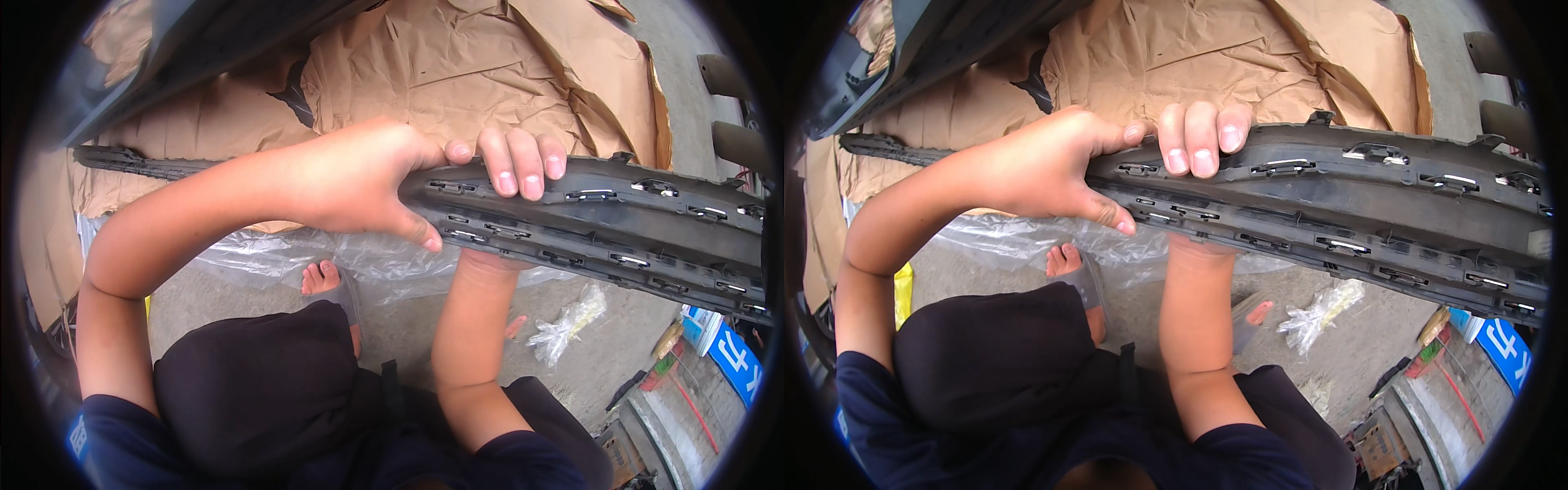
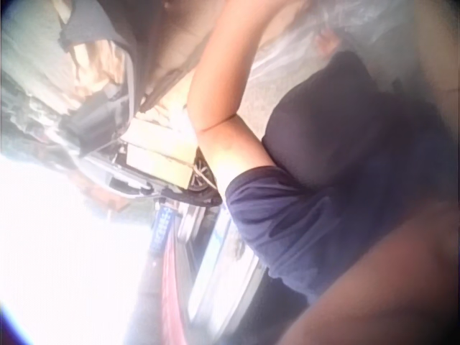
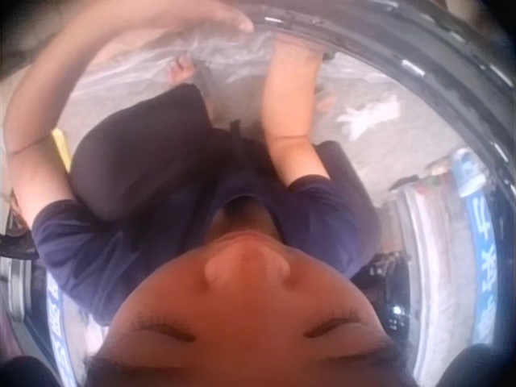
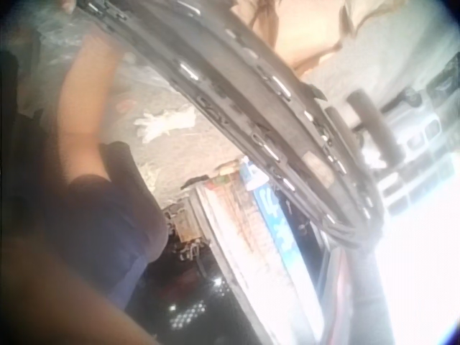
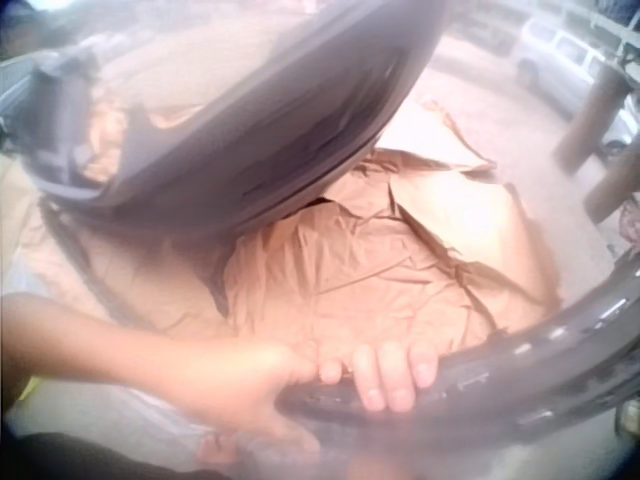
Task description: The person uses a screwdriver to pry and remove a long black plastic trim piece from a car bumper. They repeatedly insert the screwdriver into slots along the trim, lever it out, and inspect the removed piece.
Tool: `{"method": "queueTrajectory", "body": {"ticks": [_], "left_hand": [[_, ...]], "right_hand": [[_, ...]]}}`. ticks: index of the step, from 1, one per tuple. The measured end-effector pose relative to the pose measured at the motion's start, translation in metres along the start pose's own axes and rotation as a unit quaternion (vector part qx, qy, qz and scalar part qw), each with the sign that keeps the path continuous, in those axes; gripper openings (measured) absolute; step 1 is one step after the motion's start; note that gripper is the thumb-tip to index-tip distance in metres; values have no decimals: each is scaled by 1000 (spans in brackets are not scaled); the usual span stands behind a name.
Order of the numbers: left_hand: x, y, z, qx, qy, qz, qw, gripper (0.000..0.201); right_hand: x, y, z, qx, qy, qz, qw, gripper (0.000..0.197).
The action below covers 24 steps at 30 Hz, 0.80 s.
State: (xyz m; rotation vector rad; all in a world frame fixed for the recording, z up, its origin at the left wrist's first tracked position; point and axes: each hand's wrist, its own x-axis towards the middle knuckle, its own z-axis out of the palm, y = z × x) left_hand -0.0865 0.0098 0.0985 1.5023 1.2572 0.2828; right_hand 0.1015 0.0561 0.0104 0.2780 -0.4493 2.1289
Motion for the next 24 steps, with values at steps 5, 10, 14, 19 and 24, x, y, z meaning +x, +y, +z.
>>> {"method": "queueTrajectory", "body": {"ticks": [5,10,14,19,24], "left_hand": [[-3,3,2,4,12,25,1000,76],[-2,-1,-2,16,6,45,999,84],[-4,-5,5,113,93,128,981,91],[-9,-6,30,287,259,188,903,77],[-10,-5,39,310,261,180,896,56]], "right_hand": [[-1,-3,3,3,3,7,1000,26],[-2,-2,5,9,13,-4,1000,32],[1,-3,11,4,54,-11,998,41],[4,2,18,36,114,-41,992,56],[-3,-2,10,60,270,-25,961,65]]}}
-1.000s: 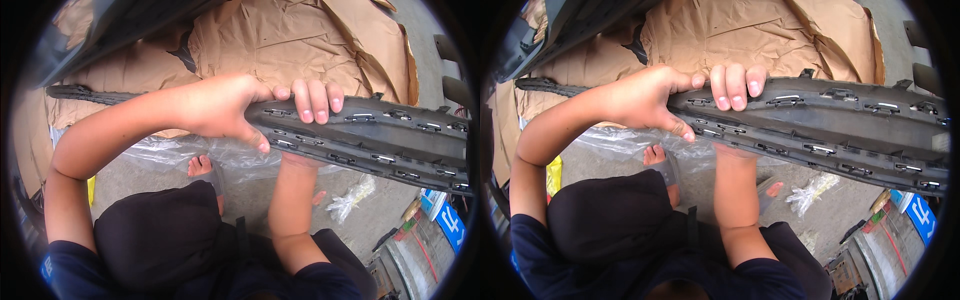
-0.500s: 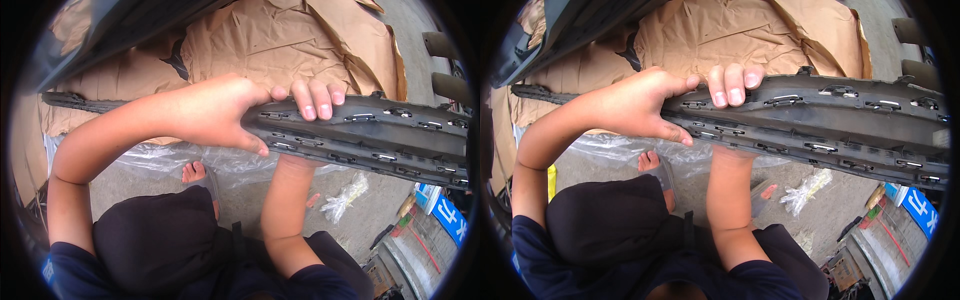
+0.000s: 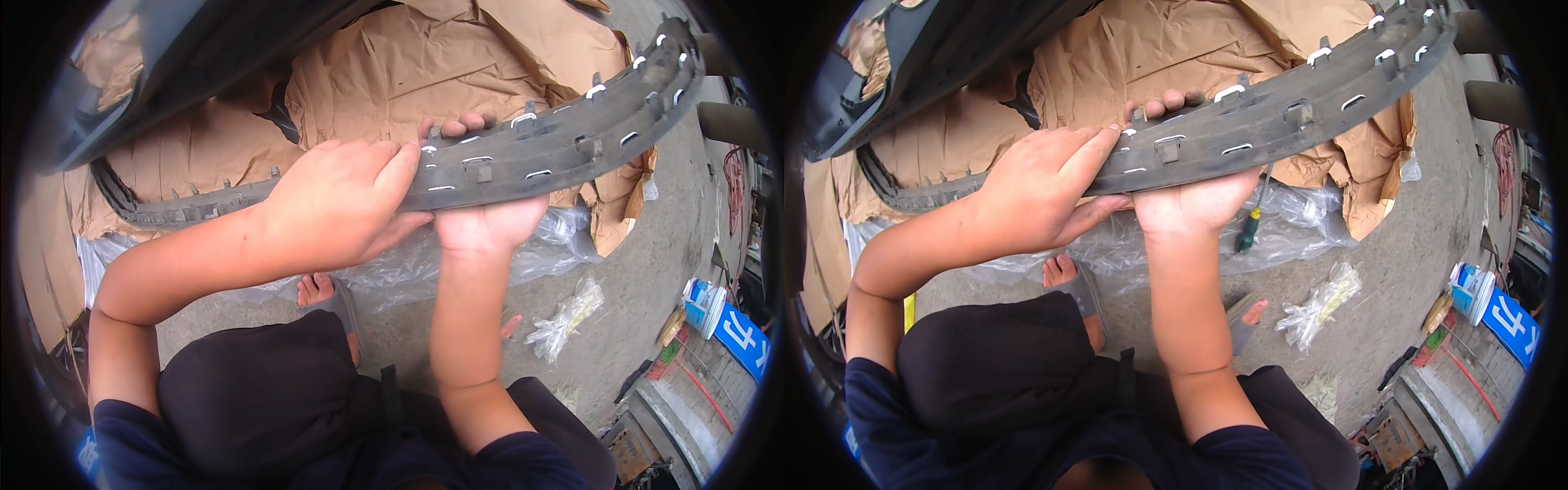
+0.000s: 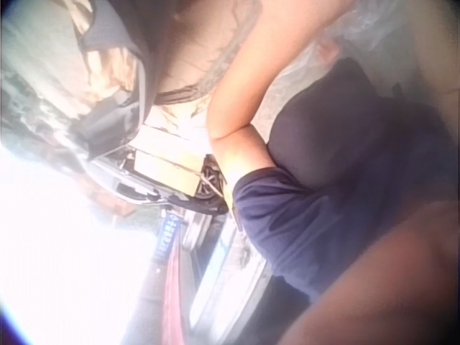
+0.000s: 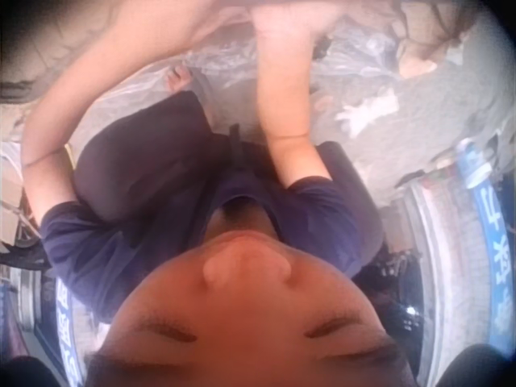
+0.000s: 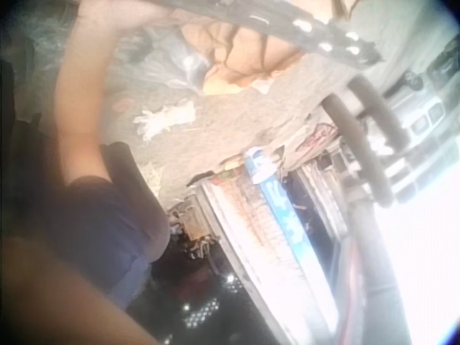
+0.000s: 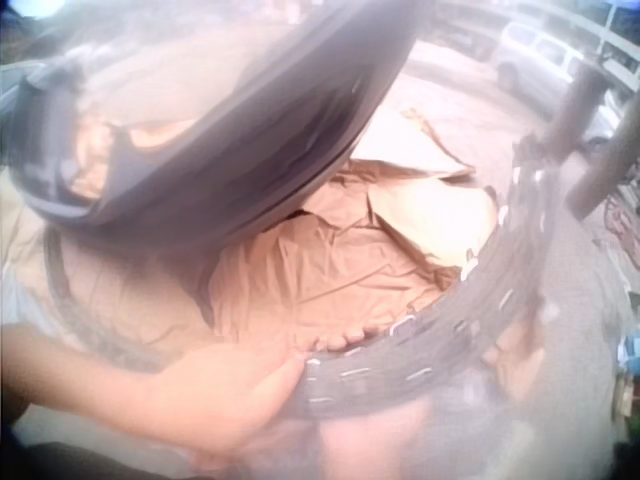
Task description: The person uses a screwdriver to pry and remove a long black plastic trim piece from a car bumper. They repeatedly insert the screwdriver into slots along the trim, lever it out, and inspect the removed piece.
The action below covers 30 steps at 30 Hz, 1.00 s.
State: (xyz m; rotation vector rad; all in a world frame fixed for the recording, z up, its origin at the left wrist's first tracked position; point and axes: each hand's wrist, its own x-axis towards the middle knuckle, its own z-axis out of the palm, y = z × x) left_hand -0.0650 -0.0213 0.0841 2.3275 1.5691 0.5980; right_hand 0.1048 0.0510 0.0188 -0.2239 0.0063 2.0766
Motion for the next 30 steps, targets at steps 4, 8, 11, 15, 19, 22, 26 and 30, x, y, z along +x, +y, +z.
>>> {"method": "queueTrajectory", "body": {"ticks": [4,8,11,15,19,22,26,30], "left_hand": [[6,-7,3,-4,-54,1,999,47],[11,-16,8,-24,-78,10,997,47],[9,-16,16,-42,-60,8,997,43],[-1,-15,33,-32,-55,-8,998,49],[-14,-4,56,0,-51,-35,998,60],[-19,0,74,61,4,-49,997,57],[-25,5,85,87,16,-106,990,54],[-31,9,89,33,109,-103,988,52]], "right_hand": [[5,-30,6,-162,171,-79,969,46],[-1,-78,44,-584,120,-446,668,26],[-10,-98,68,-834,-206,-329,391,38],[-4,-93,67,-892,-408,-133,141,52],[5,-77,48,-878,-445,-147,103,45],[15,-74,34,-856,-465,-180,135,47],[16,-82,28,-878,-449,-128,104,47],[12,-85,26,-880,-433,-148,124,46]]}}
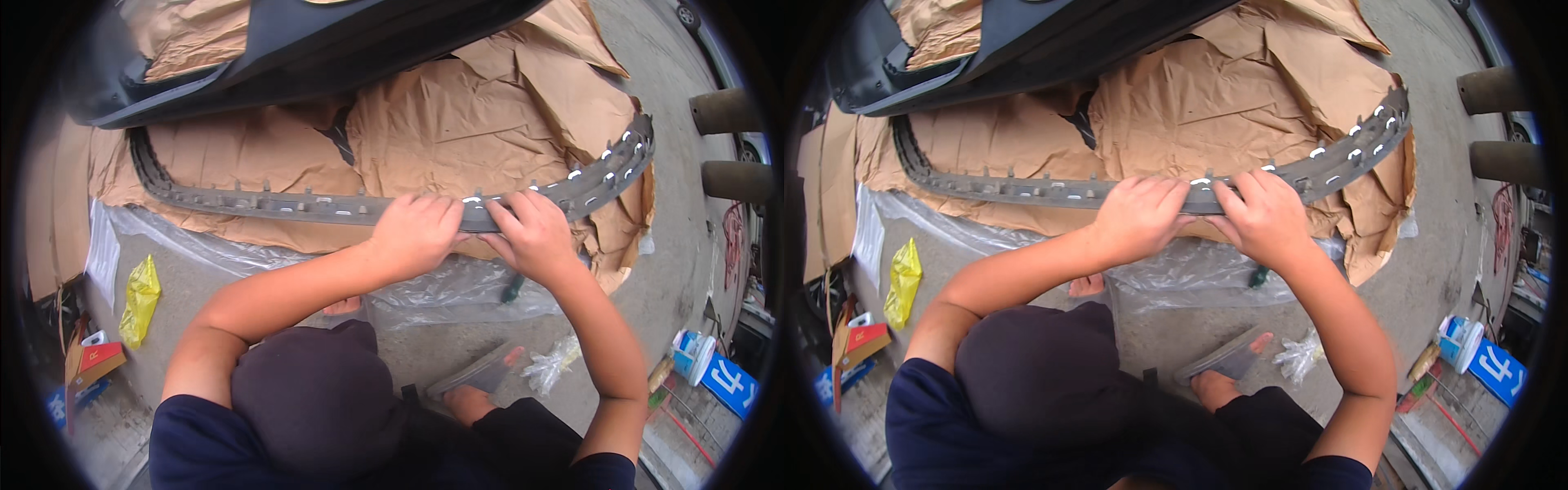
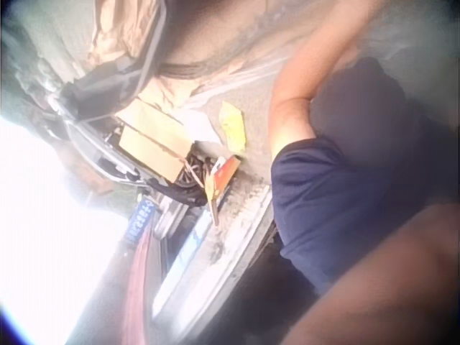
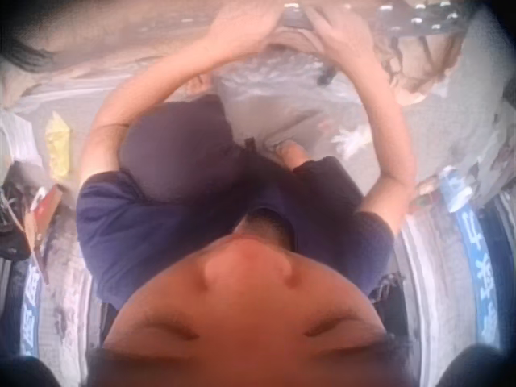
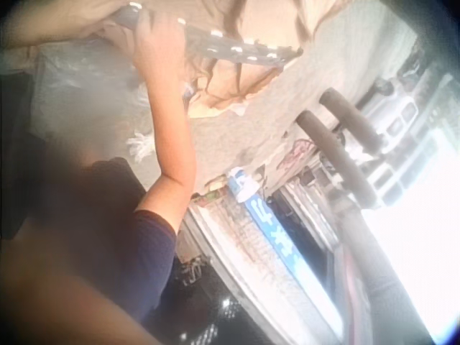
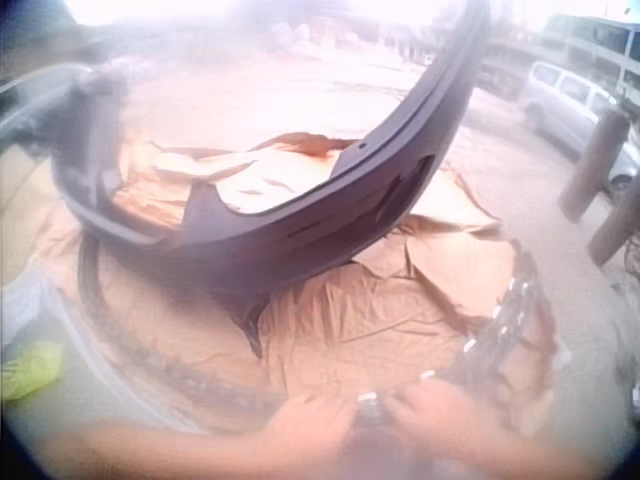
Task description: The person uses a screwdriver to pry and remove a long black plastic trim piece from a car bumper. They repeatedly insert the screwdriver into slots along the trim, lever it out, and inspect the removed piece.
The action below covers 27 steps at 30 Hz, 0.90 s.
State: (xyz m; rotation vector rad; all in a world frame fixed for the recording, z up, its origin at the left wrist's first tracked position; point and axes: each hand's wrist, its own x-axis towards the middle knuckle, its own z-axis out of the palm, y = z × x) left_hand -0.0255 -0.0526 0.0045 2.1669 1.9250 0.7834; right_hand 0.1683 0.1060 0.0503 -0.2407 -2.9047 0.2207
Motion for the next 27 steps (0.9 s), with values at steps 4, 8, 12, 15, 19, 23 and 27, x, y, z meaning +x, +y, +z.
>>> {"method": "queueTrajectory", "body": {"ticks": [4,8,12,15,19,23,27], "left_hand": [[-6,1,-6,5,57,6,998,54],[-7,0,-6,0,66,14,998,52],[-6,-4,-6,6,80,27,996,49],[-4,-5,-8,7,75,26,997,49],[-2,-6,-9,0,74,21,997,49],[-1,-10,-7,5,76,17,997,46],[-2,-12,-4,11,70,19,997,43]], "right_hand": [[4,-10,2,13,26,7,1000,49],[5,-16,4,16,35,25,999,51],[4,-19,6,20,55,47,997,54],[5,-20,7,25,54,64,996,52],[6,-19,8,45,66,84,993,51],[6,-19,13,57,79,102,990,50],[9,-17,18,73,91,100,988,57]]}}
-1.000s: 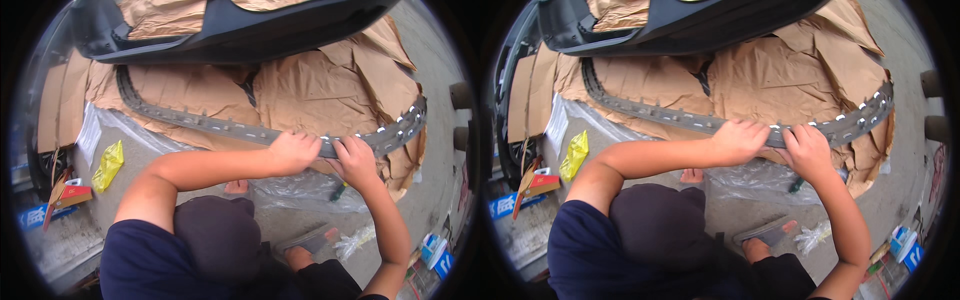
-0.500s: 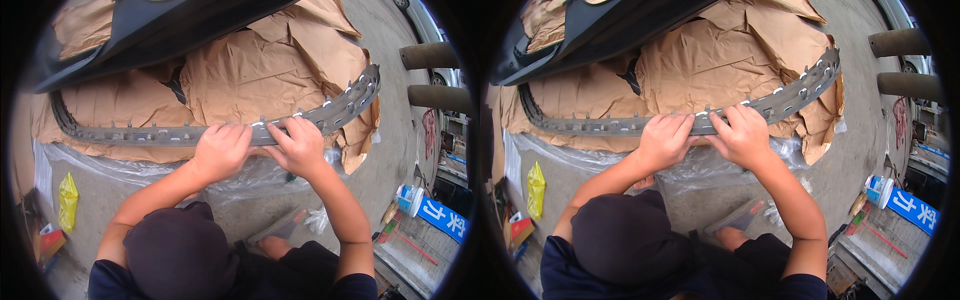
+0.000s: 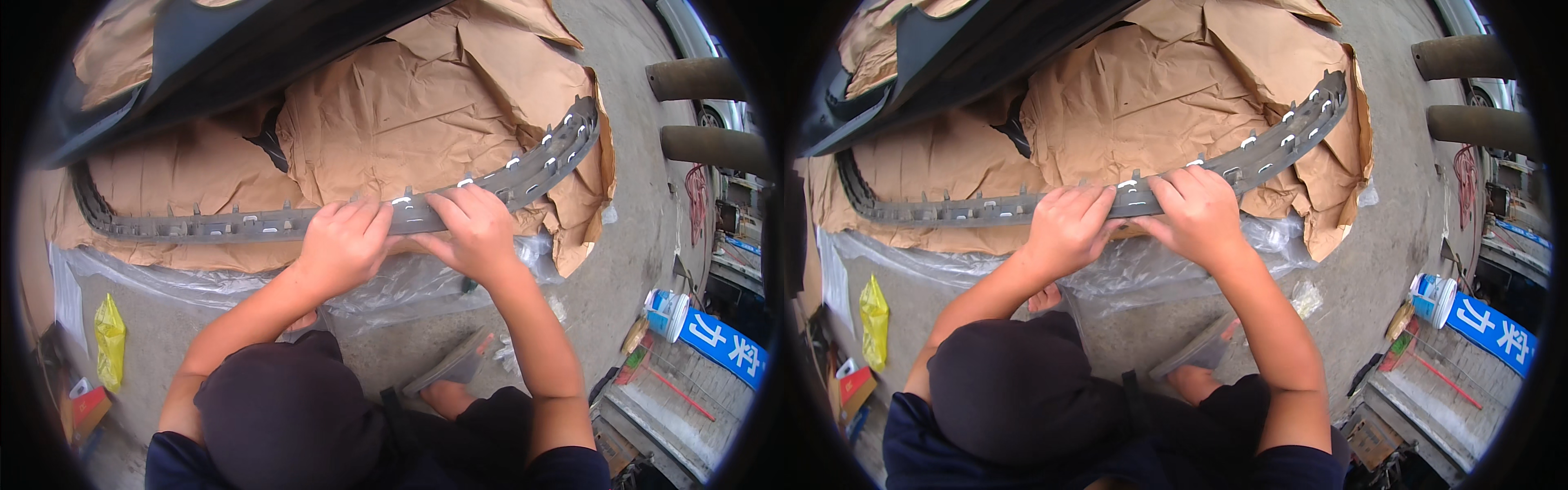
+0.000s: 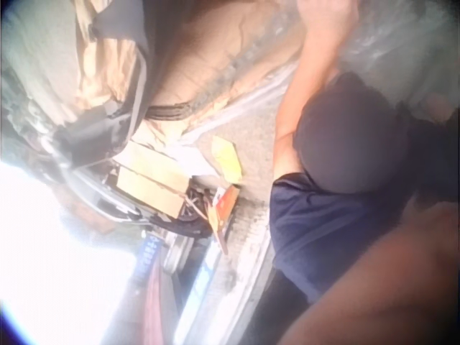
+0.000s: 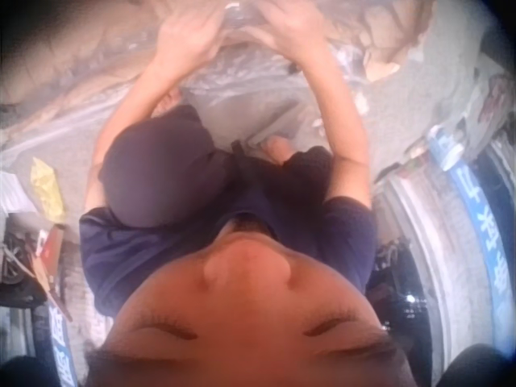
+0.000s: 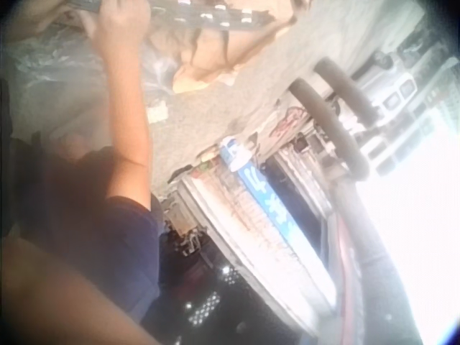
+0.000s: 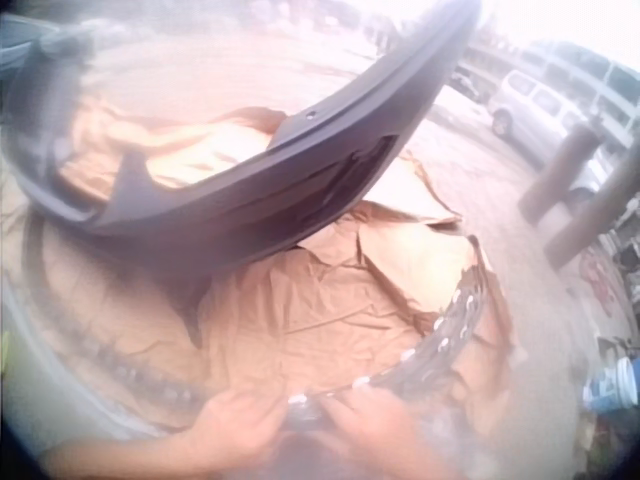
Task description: The person uses a screwdriver to pry and remove a long black plastic trim piece from a car bumper. They repeatedly insert the screwdriver into slots along the trim, lever it out, and inspect the removed piece.
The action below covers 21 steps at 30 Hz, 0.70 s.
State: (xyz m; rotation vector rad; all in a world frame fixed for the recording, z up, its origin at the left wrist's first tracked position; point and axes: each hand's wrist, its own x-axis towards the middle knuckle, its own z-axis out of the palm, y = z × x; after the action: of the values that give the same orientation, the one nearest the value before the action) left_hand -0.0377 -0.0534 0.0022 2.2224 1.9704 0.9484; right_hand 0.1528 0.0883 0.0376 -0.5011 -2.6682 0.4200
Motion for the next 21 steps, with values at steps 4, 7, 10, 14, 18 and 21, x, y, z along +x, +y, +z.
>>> {"method": "queueTrajectory", "body": {"ticks": [4,7,10,14,18,21], "left_hand": [[-4,3,5,-1,-25,-8,1000,45],[-7,4,6,-24,-32,-13,999,48],[-11,5,3,-34,-49,-16,998,48],[-12,9,-6,-46,-78,-11,996,48],[-5,9,-19,-55,-102,-5,993,48],[1,7,-31,-62,-142,0,988,48]], "right_hand": [[-2,20,-29,-39,-116,-19,992,71],[-16,50,-82,-104,-148,-45,982,76],[-38,81,-125,-162,-187,-28,968,74],[-58,103,-136,-162,-178,-50,969,69],[-47,122,-128,-160,-146,-96,972,52],[-33,137,-128,-122,-119,-169,971,35]]}}
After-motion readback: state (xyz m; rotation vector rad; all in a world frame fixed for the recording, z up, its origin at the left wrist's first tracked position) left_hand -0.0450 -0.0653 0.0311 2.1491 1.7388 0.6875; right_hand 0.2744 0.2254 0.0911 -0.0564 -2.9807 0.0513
